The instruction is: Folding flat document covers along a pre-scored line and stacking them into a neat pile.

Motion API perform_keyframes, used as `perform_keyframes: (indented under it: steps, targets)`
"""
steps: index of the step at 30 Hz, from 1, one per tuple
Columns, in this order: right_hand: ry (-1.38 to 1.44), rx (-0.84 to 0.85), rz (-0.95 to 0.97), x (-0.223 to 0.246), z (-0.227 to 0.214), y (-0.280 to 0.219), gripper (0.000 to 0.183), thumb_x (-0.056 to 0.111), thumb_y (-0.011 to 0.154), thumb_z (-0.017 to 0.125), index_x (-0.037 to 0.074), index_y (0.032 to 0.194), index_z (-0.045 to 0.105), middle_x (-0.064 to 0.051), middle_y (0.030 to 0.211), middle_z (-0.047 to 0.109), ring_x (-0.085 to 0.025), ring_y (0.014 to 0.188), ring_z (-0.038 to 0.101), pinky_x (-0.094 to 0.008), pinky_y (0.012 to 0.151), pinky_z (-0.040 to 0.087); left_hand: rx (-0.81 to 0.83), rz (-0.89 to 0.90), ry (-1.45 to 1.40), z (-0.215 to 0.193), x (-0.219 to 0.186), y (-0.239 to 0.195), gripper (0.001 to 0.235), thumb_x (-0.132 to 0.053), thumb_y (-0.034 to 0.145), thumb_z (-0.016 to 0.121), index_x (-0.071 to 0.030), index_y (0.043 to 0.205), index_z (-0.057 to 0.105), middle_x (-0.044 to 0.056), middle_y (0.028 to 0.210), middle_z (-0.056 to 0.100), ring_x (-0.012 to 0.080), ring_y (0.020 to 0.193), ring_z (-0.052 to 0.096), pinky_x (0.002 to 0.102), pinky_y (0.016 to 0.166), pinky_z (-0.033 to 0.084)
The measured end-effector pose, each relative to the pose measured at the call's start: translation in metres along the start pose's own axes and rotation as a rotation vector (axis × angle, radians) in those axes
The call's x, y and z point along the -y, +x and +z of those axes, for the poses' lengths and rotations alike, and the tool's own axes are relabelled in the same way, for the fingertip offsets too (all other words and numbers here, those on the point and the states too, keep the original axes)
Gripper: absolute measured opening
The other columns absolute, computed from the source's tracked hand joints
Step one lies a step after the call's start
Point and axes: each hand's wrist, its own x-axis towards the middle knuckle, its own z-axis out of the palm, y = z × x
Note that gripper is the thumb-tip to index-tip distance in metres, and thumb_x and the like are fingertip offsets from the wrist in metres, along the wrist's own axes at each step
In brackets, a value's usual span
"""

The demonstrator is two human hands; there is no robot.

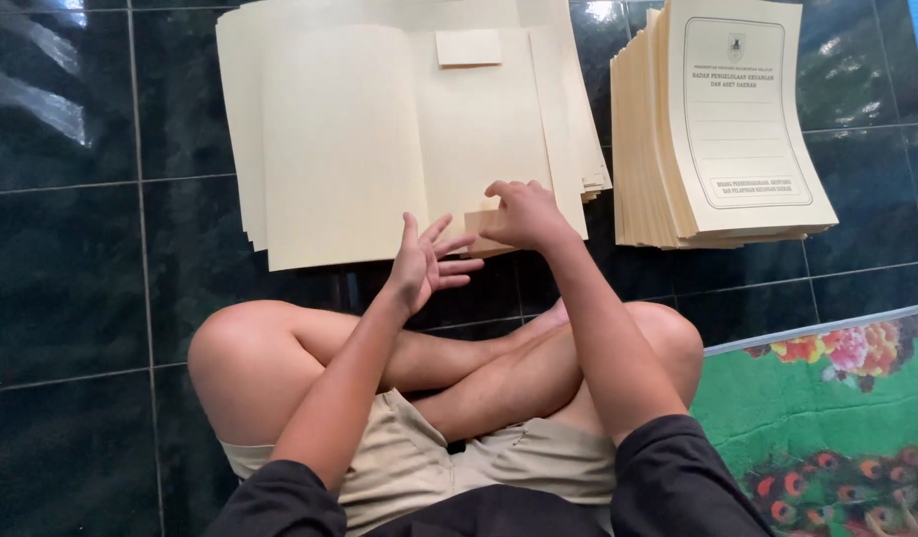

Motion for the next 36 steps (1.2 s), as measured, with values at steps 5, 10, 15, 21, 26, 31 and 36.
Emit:
perform_keyframes:
  steps: [5, 10, 15, 21, 26, 31, 36]
  targets:
    - [0.275, 0.166, 0.086, 0.042, -0.075, -0.051, 0.048, 0.052, 0.092, 0.060, 0.014, 0.119, 0.071, -0.006, 0.081, 0.075, -0.031, 0.099, 0.072, -0.049, 0.096, 0.053, -0.237, 0.427, 0.567, 0.000, 0.019, 0.014, 0.048, -0.046, 0.104, 0.049, -0.012, 0.138, 0.056, 0.011, 0.109, 0.068, 0.0237, 0.099, 0.070, 0.030, 0.072, 0.061]
    - [0.263, 0.400, 0.118, 0.022, -0.050, -0.048, 0.039, 0.041, 0.092, 0.056, 0.018, 0.119, 0.072, 0.000, 0.074, 0.078, -0.026, 0.099, 0.074, -0.044, 0.097, 0.053, -0.393, 0.790, 0.939, 0.003, 0.028, 0.027, 0.020, -0.035, 0.103, 0.060, -0.023, 0.098, 0.076, -0.010, 0.071, 0.065, 0.0079, 0.074, 0.064, 0.023, 0.072, 0.057]
    - [0.037, 0.321, 0.021, -0.007, 0.010, -0.020, 0.053, 0.028, 0.060, 0.092, 0.021, 0.107, 0.068, -0.002, 0.092, 0.076, -0.029, 0.102, 0.072, -0.044, 0.089, 0.057, -0.351, 0.733, 1.503, -0.012, 0.039, 0.037, 0.071, -0.057, 0.083, 0.076, -0.021, 0.141, 0.058, 0.011, 0.142, 0.051, 0.0320, 0.133, 0.049, 0.049, 0.100, 0.051]
    - [-0.248, 0.146, -0.099, 0.006, 0.031, -0.009, 0.074, 0.044, 0.050, 0.099, 0.028, 0.111, 0.059, -0.002, 0.104, 0.059, -0.028, 0.105, 0.065, -0.046, 0.089, 0.051, -0.349, 0.650, 1.705, -0.008, 0.038, 0.037, 0.076, -0.046, 0.077, 0.086, -0.019, 0.141, 0.056, 0.013, 0.147, 0.043, 0.0324, 0.139, 0.041, 0.047, 0.100, 0.050]
    - [-0.460, 0.078, -0.160, 0.021, 0.040, -0.011, 0.091, 0.039, 0.058, 0.098, 0.021, 0.131, 0.047, -0.007, 0.108, 0.056, -0.030, 0.106, 0.063, -0.047, 0.089, 0.050, -0.332, 0.603, 1.707, -0.009, 0.037, 0.039, 0.076, -0.035, 0.079, 0.087, -0.018, 0.144, 0.054, 0.013, 0.149, 0.040, 0.0327, 0.140, 0.039, 0.047, 0.103, 0.049]
    - [-0.423, 0.070, -0.198, 0.010, 0.040, -0.005, 0.070, 0.027, 0.064, 0.094, 0.018, 0.120, 0.052, -0.008, 0.106, 0.058, -0.032, 0.103, 0.065, -0.048, 0.087, 0.050, -0.328, 0.587, 1.703, -0.011, 0.038, 0.041, 0.074, -0.035, 0.080, 0.085, -0.020, 0.145, 0.053, 0.013, 0.149, 0.039, 0.0323, 0.140, 0.038, 0.047, 0.102, 0.048]
    - [-0.191, 0.147, -0.144, 0.011, 0.018, -0.013, 0.066, 0.043, 0.063, 0.092, 0.022, 0.115, 0.056, -0.006, 0.108, 0.060, -0.032, 0.111, 0.065, -0.049, 0.092, 0.049, -0.313, 0.584, 1.726, -0.010, 0.037, 0.041, 0.080, -0.042, 0.077, 0.086, -0.021, 0.146, 0.050, 0.013, 0.151, 0.035, 0.0323, 0.141, 0.036, 0.048, 0.103, 0.048]
